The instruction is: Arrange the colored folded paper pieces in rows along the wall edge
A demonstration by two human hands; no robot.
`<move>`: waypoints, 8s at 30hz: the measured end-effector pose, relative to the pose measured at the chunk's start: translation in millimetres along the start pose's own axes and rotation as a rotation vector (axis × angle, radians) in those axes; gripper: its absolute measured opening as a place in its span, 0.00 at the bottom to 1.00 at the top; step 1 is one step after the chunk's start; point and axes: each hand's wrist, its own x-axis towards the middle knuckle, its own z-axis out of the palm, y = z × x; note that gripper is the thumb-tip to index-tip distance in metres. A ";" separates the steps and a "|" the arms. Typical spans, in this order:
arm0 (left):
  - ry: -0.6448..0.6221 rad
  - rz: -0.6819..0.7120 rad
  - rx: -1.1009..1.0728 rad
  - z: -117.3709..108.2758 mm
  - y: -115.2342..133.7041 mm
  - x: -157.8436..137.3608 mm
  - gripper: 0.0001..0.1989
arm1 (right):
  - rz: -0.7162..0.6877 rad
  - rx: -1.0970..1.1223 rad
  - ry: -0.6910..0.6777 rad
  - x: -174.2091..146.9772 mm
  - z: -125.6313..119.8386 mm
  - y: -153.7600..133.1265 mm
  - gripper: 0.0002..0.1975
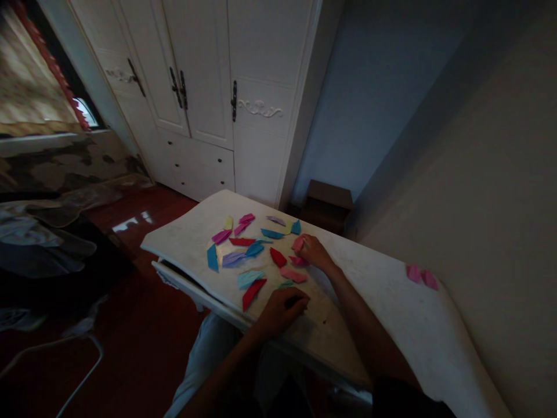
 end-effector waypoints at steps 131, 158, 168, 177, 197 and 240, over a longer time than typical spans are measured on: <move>0.113 0.018 0.441 -7.9 -25.8 4.5 0.20 | 0.712 -0.679 0.158 -138.4 -139.6 113.8 0.28; 0.067 0.132 0.348 3.6 -0.5 -5.8 0.10 | 0.479 -0.515 0.363 -145.2 -142.9 122.1 0.23; 0.057 0.208 0.282 0.2 7.4 -21.7 0.11 | -0.048 -0.123 -0.061 -141.5 -74.1 30.0 0.28; 0.120 0.334 0.620 -53.2 1.8 -35.1 0.12 | -0.272 -0.167 -0.263 -151.5 -61.1 6.5 0.27; 0.424 0.174 1.120 -161.4 -21.4 -33.7 0.14 | -0.317 -0.190 -0.300 -153.5 -57.1 0.4 0.29; 0.280 0.141 1.259 -173.9 -15.3 26.5 0.19 | -0.284 -0.190 -0.384 -152.8 -57.6 1.8 0.23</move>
